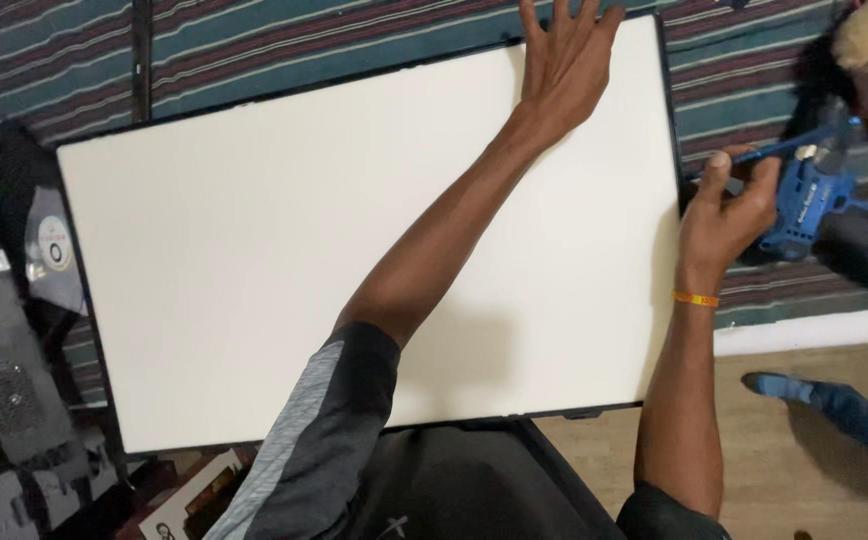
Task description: The person uses a blue precision tool to pry and remove small clips from the frame of a flat white panel. They then use a brush to sweep the panel surface and continue prying along the edges.
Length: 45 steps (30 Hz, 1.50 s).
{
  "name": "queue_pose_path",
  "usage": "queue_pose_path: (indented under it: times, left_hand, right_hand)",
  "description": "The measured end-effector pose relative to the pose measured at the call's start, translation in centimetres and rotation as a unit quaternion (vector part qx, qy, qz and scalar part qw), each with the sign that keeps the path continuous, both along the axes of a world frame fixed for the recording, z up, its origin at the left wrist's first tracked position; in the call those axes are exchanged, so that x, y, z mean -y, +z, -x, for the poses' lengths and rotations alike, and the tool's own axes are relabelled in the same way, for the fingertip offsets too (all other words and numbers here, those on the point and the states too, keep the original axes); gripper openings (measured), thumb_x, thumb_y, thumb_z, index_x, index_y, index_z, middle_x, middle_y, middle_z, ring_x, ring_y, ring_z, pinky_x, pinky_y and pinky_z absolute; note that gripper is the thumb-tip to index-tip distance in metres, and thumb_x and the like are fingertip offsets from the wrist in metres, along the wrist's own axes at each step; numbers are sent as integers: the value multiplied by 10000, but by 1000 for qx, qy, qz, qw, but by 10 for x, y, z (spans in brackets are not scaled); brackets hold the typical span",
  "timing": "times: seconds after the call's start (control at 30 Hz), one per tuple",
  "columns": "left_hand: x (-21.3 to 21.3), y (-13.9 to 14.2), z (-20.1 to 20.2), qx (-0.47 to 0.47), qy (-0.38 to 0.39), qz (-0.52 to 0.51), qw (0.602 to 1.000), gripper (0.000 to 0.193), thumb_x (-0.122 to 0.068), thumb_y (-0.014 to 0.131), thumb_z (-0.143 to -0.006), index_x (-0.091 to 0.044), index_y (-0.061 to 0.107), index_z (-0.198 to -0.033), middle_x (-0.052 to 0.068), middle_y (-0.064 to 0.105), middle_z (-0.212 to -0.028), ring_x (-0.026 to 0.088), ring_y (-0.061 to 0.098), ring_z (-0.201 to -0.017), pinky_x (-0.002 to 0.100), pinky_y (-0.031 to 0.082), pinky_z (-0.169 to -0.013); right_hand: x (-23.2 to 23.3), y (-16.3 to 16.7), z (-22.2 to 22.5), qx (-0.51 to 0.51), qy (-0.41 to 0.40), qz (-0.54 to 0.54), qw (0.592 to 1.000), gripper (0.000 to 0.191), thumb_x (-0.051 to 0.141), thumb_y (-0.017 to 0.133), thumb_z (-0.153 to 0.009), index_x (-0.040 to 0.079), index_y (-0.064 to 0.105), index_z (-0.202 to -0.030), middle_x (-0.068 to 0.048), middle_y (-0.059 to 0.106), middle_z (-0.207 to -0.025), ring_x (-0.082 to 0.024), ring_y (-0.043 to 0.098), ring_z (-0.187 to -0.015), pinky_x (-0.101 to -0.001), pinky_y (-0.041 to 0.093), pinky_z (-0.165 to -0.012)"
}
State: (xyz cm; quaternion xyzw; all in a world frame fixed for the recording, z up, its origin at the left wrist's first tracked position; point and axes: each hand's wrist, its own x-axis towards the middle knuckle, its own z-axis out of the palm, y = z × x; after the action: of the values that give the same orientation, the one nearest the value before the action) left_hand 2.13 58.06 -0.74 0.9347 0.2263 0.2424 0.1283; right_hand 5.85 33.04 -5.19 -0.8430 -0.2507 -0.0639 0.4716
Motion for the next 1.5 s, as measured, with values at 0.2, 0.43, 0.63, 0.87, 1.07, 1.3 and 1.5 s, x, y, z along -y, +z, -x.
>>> queue_pose_path:
  times: [0.2,0.43,0.63,0.87,1.07,1.3,1.5]
  left_hand:
    - [-35,0,67,-24,48,-11,998,372,99,598,-869,-70,756,-1161,168,466,-1516,409,342,-1458,738,92,-1216]
    - [-71,-6,132,-6,102,-36,994,315,72,621,-914,-92,781,-1131,192,466,-1526,429,341,-1436,739,63,-1206]
    - [-101,-8,186,-31,143,-54,988,334,81,630,-917,-124,785,-1130,186,463,-1537,423,365,-1429,723,66,-1201]
    - [-127,-2,237,-23,189,-66,980,367,81,648,-906,-147,779,-1163,183,442,-1549,433,354,-1428,727,67,-1191]
    - [-139,8,268,-9,201,-78,977,451,123,639,-885,-190,786,-1175,167,436,-1563,424,363,-1429,717,66,-1201]
    - [-154,4,298,-14,195,-127,972,499,152,662,-877,-186,770,-1228,144,446,-1574,397,358,-1445,703,69,-1220]
    - [-164,5,318,-22,196,-152,969,520,159,666,-857,-175,766,-1242,157,471,-1547,400,362,-1450,688,67,-1211]
  right_hand:
    - [5,-13,-11,-25,29,-22,999,166,94,622,-1166,-37,561,-1084,-90,610,-1000,-170,592,-869,-325,488,-719]
    - [11,-26,-24,43,48,6,998,134,82,621,-1164,-42,579,-1139,-116,643,-1015,-181,627,-885,-324,501,-734]
    - [17,-35,-37,88,68,29,993,122,40,590,-1129,-68,547,-1165,-142,637,-1056,-198,606,-910,-328,506,-789]
    - [10,-30,-38,130,111,-3,985,108,-64,531,-1098,-103,524,-1198,-186,619,-1125,-238,621,-979,-366,539,-854]
    - [2,-23,-37,149,75,30,985,154,27,582,-1161,-124,566,-1134,-184,648,-1063,-260,626,-918,-402,533,-782]
    - [3,-27,-40,86,45,57,994,218,28,515,-1157,-74,582,-976,-93,662,-935,-161,598,-810,-330,489,-715]
    - [-1,-22,-37,42,35,46,997,315,74,496,-1177,-66,539,-897,-52,636,-854,-135,572,-749,-308,490,-711]
